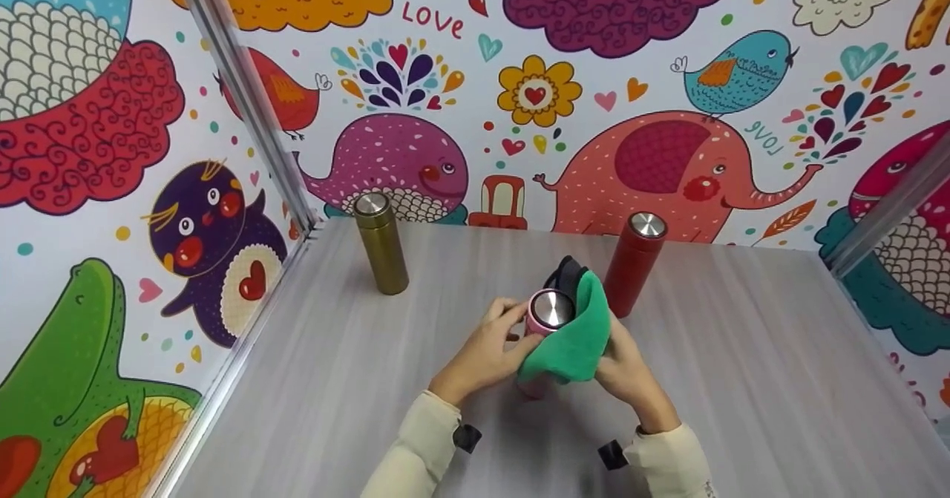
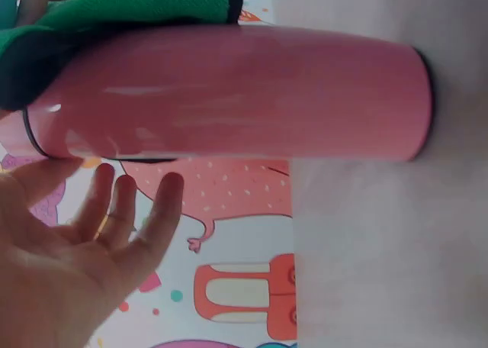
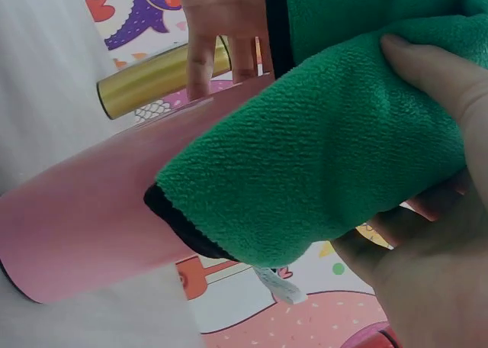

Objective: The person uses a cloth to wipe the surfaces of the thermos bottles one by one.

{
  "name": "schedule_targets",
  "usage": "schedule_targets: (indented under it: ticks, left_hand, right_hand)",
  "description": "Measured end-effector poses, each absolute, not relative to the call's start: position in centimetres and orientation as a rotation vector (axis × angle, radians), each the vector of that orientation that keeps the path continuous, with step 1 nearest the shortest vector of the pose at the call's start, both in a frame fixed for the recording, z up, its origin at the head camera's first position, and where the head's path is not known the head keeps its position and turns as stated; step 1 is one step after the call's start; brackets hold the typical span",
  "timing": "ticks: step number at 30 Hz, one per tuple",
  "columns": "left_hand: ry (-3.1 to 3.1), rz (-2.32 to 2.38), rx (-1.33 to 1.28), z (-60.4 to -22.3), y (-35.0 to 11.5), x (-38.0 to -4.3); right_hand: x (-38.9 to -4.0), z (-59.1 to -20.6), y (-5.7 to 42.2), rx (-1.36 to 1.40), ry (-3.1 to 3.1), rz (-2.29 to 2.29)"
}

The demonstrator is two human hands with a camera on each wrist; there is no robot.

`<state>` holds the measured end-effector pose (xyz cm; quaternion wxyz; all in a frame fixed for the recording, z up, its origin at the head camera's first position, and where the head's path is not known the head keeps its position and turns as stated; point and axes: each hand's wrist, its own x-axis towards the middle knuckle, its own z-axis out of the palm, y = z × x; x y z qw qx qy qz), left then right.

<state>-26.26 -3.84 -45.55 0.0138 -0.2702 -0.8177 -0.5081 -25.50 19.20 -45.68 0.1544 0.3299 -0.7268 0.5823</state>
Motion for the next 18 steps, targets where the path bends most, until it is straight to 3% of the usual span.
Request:
schedule_targets:
  ticks: [9, 18]
  left_hand:
    - [-2.436, -1.783, -0.784, -46.0, -3.9, -26.6]
    - [-2.333, -1.802, -0.843, -46.5, -3.7, -26.6]
  right_hand:
    - [-25.9, -46.9, 19.2, 1.023, -2.072, 1.796]
    - [-26.1, -50.9, 18.9, 0.917, -2.137, 1.862]
